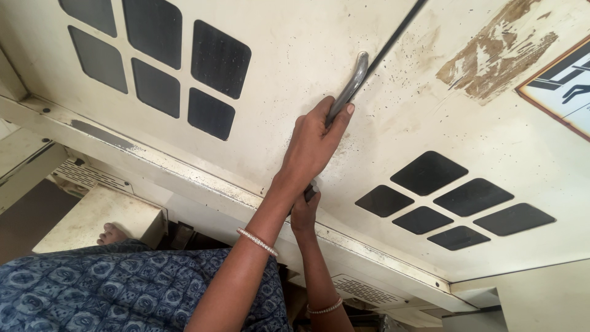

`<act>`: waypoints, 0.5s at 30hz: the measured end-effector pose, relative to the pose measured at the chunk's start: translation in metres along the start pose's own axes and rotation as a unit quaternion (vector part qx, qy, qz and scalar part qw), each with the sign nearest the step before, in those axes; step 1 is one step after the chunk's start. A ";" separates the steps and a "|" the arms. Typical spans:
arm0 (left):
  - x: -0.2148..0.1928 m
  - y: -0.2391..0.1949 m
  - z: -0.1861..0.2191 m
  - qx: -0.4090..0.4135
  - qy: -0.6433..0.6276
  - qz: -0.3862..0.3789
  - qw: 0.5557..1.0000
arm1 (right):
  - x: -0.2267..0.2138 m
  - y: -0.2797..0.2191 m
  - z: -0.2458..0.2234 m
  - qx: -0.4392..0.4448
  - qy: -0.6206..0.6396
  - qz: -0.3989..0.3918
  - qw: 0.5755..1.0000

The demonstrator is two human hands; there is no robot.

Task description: The person uses two metal rods to unlock and open the double doors of a large industrial machine. They insert the rods into the door handles, rotate them to release the latch, and pull the doors open to reveal the machine's interior.

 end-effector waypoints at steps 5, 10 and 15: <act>0.000 0.000 -0.001 0.006 -0.002 0.002 1.000 | 0.001 -0.001 -0.004 -0.008 -0.014 -0.008 1.000; -0.001 -0.001 0.000 0.013 -0.001 0.002 1.000 | 0.007 0.000 -0.013 0.004 -0.016 0.002 1.000; 0.002 -0.002 0.002 0.019 -0.005 0.013 1.000 | 0.013 0.002 -0.028 0.002 0.019 -0.021 1.000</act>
Point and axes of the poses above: each hand's wrist, its own y-axis towards the middle knuckle, its own x-axis out of the palm, z = x × y, the point moved 1 cm from there along y, towards the middle knuckle, and after that the axes turned 11 degrees about -x, right-handed, at the moved point
